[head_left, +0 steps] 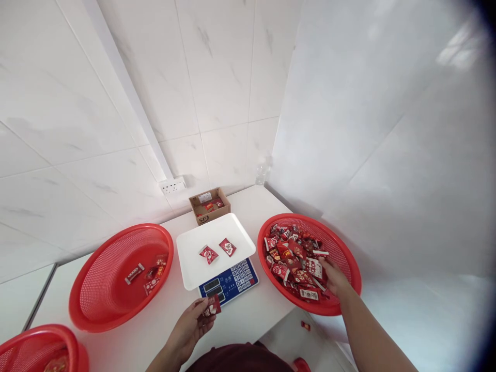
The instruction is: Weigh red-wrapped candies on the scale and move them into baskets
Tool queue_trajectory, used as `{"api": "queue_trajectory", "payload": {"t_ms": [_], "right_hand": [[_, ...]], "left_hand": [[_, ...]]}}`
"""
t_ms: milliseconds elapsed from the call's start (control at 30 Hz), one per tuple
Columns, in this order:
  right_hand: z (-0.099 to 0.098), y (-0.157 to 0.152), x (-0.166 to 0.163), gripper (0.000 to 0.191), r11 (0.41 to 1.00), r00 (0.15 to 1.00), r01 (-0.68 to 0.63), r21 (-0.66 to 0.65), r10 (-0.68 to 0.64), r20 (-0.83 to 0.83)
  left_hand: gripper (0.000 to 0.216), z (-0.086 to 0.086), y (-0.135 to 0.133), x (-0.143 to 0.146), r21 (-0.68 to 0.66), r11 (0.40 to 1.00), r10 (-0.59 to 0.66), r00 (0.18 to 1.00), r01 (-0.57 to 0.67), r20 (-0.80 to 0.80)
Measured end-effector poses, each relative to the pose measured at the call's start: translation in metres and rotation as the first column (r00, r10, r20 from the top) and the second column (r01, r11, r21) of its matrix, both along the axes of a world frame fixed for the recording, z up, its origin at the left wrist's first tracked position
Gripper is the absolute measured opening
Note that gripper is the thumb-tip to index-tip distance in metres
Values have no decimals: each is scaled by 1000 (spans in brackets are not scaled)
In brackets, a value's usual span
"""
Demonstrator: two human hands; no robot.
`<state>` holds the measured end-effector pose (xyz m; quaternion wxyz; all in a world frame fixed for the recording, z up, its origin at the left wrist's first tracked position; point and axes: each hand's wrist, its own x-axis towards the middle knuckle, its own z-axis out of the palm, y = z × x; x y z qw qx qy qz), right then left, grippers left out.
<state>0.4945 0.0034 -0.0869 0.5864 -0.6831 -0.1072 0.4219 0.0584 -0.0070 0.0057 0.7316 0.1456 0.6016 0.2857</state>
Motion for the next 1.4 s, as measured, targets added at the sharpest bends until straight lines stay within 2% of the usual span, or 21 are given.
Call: {"api": "queue_trajectory", "payload": {"t_ms": [100, 300, 600, 667, 767, 900, 967, 1000, 1067, 1133, 1200, 1267, 1400], "right_hand": [[2, 1, 0, 26, 999, 988, 42, -28, -46, -146], [8, -2, 1, 24, 993, 984, 121, 3, -120, -128], [49, -3, 2, 26, 974, 978, 198, 112, -187, -97], [60, -2, -2, 25, 978, 983, 165, 128, -152, -102], [74, 2, -22, 27, 992, 996, 28, 120, -18, -86], [88, 10, -79, 33, 974, 978, -211, 87, 209, 25], [92, 11, -120, 35, 920, 922, -383, 78, 375, 101], [94, 11, -142, 36, 868, 867, -491, 67, 480, 135], [96, 9, -185, 34, 727, 715, -687, 25, 668, 208], [96, 7, -222, 32, 591, 572, -806, -5, 782, 248], [94, 5, -250, 31, 505, 482, -863, -27, 837, 258], [91, 4, -267, 32, 461, 440, -887, -32, 864, 244], [84, 5, -278, 32, 432, 423, -902, 7, 879, 218]], "left_hand": [[24, 1, 0, 0, 2, 1000, 2, 1000, -2, -5], [22, 1, -1, -1, 4, 1000, -8, 1000, 8, -8], [23, 1, 0, 3, -8, 1000, -10, 1000, 10, 10], [23, 2, 0, 4, 0, 1000, -9, 1000, 9, 21], [20, 4, 0, 7, 21, 1000, -18, 999, 17, 49], [17, 10, 1, 12, 51, 995, -89, 994, 86, 67], [20, 15, 1, 16, 87, 980, -185, 980, 179, 66], [24, 18, 2, 18, 107, 968, -233, 970, 226, 62], [36, 21, 2, 22, 146, 946, -302, 952, 291, 56], [43, 22, 2, 26, 174, 928, -344, 937, 331, 54], [44, 19, 2, 29, 190, 919, -355, 934, 346, 20], [46, 14, 1, 28, 189, 922, -339, 941, 337, -24], [48, 6, -1, 21, 187, 940, -286, 958, 285, -23]]}}
